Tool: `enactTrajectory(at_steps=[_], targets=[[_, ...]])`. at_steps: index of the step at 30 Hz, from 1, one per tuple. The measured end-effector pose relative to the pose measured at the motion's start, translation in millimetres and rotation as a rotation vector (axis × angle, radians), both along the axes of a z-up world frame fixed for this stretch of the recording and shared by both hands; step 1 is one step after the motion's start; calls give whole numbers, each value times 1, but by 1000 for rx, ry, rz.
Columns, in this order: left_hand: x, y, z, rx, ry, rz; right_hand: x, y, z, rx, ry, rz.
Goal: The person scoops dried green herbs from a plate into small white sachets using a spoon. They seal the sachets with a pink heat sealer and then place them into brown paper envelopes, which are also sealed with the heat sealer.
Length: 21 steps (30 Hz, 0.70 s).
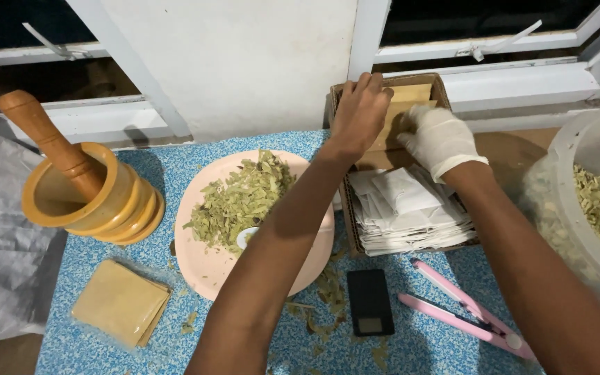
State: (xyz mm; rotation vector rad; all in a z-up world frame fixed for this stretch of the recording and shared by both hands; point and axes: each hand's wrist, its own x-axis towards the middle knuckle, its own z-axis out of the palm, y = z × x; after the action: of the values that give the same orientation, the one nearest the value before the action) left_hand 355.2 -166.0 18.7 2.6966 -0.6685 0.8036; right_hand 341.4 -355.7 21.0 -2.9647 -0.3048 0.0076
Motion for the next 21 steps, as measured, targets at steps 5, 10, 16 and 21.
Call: enactTrajectory(at_steps=[5,10,16,21], targets=[[2,-3,-4,1,-26,-6,-33,24,26,-64,159,127],[12,-7,-11,48,-23,10,-20,20,13,-79,196,198],[7,-6,1,78,-30,26,-5,12,9,-98,285,177],[0,-6,12,115,-20,50,-9,13,10,-72,281,171]])
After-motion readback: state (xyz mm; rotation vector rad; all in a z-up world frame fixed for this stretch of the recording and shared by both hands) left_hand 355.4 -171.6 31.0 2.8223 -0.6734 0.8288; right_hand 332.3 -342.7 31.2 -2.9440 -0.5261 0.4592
